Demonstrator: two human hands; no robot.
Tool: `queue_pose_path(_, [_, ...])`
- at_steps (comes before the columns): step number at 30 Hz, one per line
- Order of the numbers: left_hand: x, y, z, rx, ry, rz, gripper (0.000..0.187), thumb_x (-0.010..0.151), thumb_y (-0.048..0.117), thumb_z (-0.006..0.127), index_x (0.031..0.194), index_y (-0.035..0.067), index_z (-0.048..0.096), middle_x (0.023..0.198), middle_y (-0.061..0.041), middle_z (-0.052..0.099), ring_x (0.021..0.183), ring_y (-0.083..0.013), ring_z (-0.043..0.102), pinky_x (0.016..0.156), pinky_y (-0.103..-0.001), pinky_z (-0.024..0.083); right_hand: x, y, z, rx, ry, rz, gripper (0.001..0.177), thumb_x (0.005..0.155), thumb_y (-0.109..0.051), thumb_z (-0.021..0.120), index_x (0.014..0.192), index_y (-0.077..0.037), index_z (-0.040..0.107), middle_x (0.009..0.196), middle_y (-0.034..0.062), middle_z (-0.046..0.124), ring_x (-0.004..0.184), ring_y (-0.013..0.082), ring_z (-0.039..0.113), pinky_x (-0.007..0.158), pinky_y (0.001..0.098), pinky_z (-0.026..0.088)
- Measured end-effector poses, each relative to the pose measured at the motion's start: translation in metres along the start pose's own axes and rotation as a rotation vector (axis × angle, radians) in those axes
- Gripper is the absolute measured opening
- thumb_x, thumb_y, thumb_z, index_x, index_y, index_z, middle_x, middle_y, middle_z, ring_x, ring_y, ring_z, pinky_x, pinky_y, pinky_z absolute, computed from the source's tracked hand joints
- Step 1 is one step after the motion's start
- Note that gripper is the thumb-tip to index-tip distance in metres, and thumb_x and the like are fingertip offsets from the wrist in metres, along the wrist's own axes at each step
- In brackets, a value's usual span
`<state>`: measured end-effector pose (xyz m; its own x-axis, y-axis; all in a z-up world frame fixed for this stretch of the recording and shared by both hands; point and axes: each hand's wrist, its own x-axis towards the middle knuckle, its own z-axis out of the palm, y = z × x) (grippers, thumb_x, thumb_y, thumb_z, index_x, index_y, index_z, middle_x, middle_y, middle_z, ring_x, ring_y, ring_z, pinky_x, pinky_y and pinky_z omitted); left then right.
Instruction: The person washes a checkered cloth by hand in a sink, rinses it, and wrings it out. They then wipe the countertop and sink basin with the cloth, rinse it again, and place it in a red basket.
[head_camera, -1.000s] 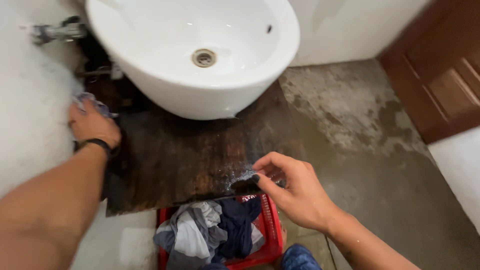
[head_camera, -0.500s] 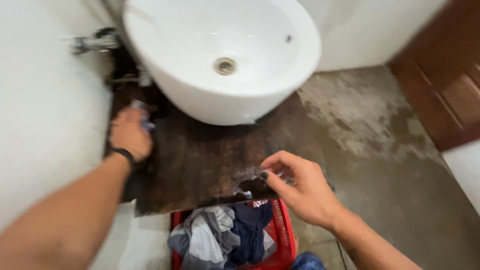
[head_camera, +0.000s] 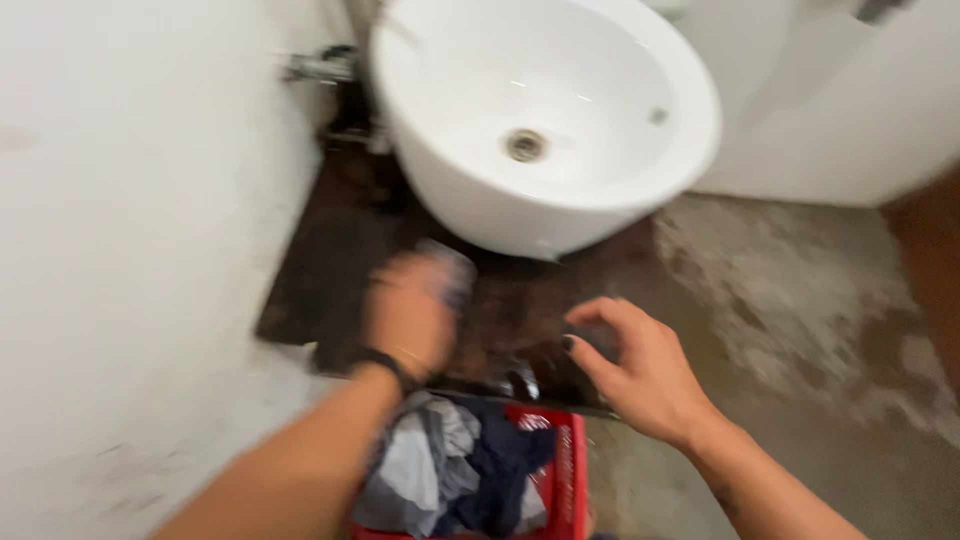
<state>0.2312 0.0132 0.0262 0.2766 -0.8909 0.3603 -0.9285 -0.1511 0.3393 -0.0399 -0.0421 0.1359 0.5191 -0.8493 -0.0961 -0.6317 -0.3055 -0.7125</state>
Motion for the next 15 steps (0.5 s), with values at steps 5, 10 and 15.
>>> queue_pose_path(5, [0.022, -0.073, 0.001, 0.036, 0.269, -0.419, 0.057, 0.077, 0.005, 0.062, 0.133, 0.007, 0.065, 0.135, -0.022, 0.054, 0.111, -0.0475, 0.05, 0.096, -0.053, 0.043, -0.012, 0.05, -0.03, -0.188, -0.023, -0.118, 0.046, 0.083, -0.024, 0.073, 0.127, -0.016, 0.063, 0.126, 0.0101, 0.061, 0.112, 0.0313, 0.058, 0.087, 0.0407, 0.054])
queue_pose_path(10, [0.008, 0.019, 0.091, 0.134, 0.397, -0.127, 0.044, 0.075, 0.009, 0.06, 0.118, 0.008, 0.067, 0.126, -0.015, 0.062, 0.122, -0.0376, 0.055, 0.109, -0.061, 0.033, -0.028, 0.085, -0.056, -0.11, -0.003, -0.039, 0.053, 0.083, -0.023, 0.071, 0.134, -0.019, 0.061, 0.131, 0.0082, 0.058, 0.113, 0.0291, 0.06, 0.083, 0.0403, 0.055])
queue_pose_path(15, [-0.003, 0.197, 0.132, -0.272, -0.056, -0.057, 0.042, 0.079, 0.007, 0.063, 0.12, 0.016, 0.067, 0.121, -0.016, 0.06, 0.102, -0.04, 0.06, 0.082, -0.052, 0.048, -0.031, 0.102, -0.075, -0.111, 0.017, -0.078, 0.043, 0.084, -0.022, 0.07, 0.126, -0.017, 0.064, 0.121, 0.0068, 0.065, 0.109, 0.0277, 0.063, 0.086, 0.0402, 0.054])
